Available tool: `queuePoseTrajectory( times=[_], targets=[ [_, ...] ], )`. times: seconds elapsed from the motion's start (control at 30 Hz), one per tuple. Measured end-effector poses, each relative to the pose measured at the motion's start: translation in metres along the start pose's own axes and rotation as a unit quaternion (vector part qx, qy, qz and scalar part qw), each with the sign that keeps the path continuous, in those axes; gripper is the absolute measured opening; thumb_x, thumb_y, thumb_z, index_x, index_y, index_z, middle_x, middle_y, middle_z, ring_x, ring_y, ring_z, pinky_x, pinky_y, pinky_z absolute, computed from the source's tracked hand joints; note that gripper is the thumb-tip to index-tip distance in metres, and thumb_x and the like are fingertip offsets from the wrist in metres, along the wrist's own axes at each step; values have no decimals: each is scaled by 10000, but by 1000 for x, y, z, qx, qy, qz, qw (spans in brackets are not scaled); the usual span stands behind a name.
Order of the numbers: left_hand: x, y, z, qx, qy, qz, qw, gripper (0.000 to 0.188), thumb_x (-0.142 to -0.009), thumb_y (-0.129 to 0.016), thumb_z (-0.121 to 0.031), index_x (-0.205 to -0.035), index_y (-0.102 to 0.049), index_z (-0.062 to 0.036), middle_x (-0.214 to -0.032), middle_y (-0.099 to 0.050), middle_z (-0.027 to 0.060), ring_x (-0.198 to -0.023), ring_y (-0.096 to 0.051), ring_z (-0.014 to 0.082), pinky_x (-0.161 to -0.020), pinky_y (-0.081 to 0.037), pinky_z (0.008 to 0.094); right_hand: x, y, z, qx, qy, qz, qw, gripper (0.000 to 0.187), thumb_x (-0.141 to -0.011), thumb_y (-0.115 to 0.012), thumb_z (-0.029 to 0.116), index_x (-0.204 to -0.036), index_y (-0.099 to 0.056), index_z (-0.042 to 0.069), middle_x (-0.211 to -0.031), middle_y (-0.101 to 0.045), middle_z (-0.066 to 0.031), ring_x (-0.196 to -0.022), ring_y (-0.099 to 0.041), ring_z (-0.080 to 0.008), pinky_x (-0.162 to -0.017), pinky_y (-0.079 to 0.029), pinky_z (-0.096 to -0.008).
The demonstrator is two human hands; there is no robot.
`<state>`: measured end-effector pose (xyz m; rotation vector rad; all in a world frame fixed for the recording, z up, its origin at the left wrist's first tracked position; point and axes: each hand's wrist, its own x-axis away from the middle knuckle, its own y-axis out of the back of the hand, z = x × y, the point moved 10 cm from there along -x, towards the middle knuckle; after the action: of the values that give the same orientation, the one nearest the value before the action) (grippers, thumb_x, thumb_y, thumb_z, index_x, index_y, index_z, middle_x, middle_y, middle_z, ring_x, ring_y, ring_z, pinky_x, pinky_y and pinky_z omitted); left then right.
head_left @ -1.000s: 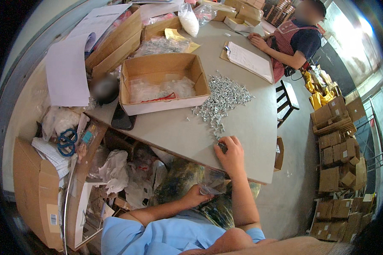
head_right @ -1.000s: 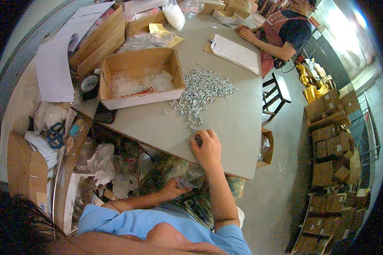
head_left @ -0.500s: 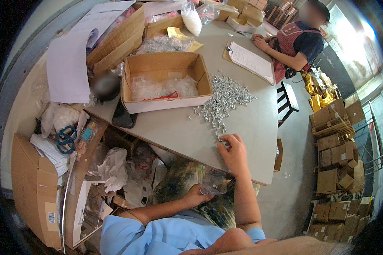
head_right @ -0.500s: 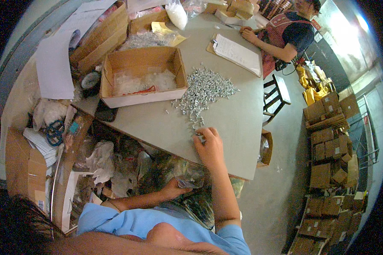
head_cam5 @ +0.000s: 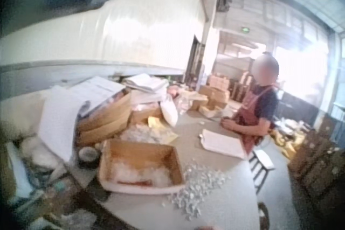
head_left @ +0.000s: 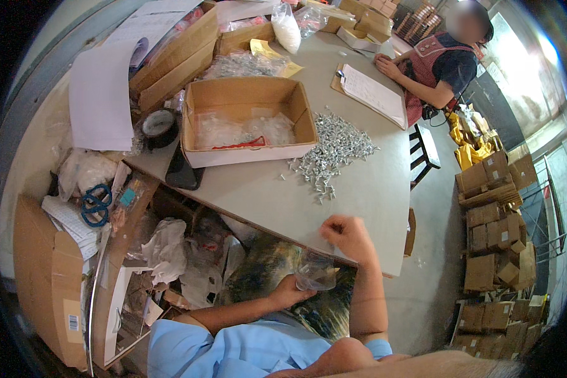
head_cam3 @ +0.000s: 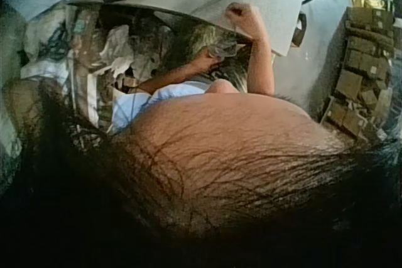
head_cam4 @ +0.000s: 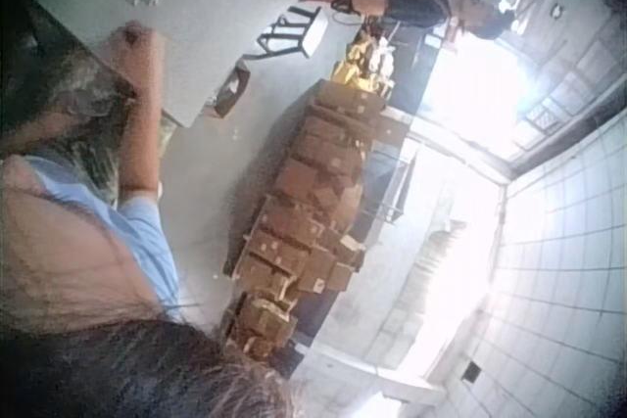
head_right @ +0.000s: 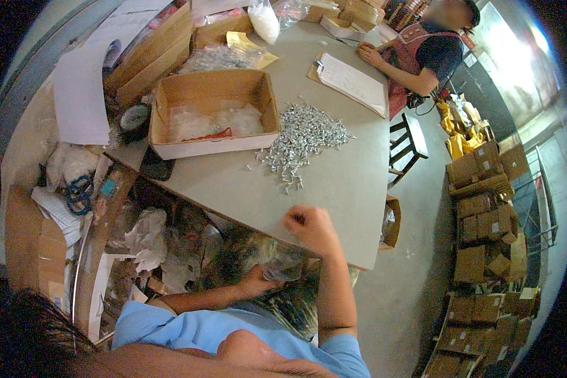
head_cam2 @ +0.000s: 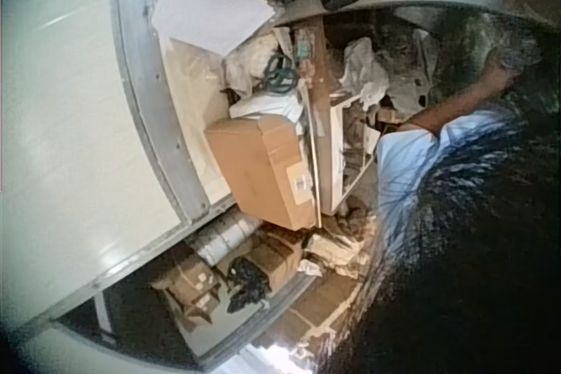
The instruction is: The person picks up screws from a pile on a table and places them one by one into a small plastic bag held in the other hand.
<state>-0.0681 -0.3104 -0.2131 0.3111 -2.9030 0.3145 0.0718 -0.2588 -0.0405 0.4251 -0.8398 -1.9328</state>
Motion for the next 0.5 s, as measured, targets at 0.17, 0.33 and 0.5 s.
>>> queuePoseTrajectory(
  times=[0.17, 0.33, 0.5],
  targets=[
    [0, 0, 1, 49, 3, -2, 999, 342, -823, -704, -201, -1094, -613, -13, -1045, -658, 78, -959, -589, 153, -855, -462, 315, -32, 33, -18, 86, 3, -190, 978, 195, -773, -674, 165, -928, -647, 48, -876, -619, -138, -771, -618, -277, -709, -488, -378],
    [2, 2, -3, 29, 9, -15, 999, 327, -830, -706, -218, -1075, -625, -18, -1018, -661, 74, -932, -589, 145, -841, -467, 319, -49, 25, -26, 153, 9, -201, 968, 167, -779, -644, 178, -888, -617, 54, -887, -596, -142, -816, -591, -340, -734, -474, -425],
    [0, 2, -7, 34, -43, -29, 998, 314, -824, -714, -223, -1050, -637, -20, -944, -671, 57, -869, -598, 142, -790, -482, 319, -38, 25, -24, 160, 19, -196, 967, 122, -786, -616, 163, -841, -598, 56, -856, -591, -149, -810, -587, -353, -714, -472, -438]
  ],
)
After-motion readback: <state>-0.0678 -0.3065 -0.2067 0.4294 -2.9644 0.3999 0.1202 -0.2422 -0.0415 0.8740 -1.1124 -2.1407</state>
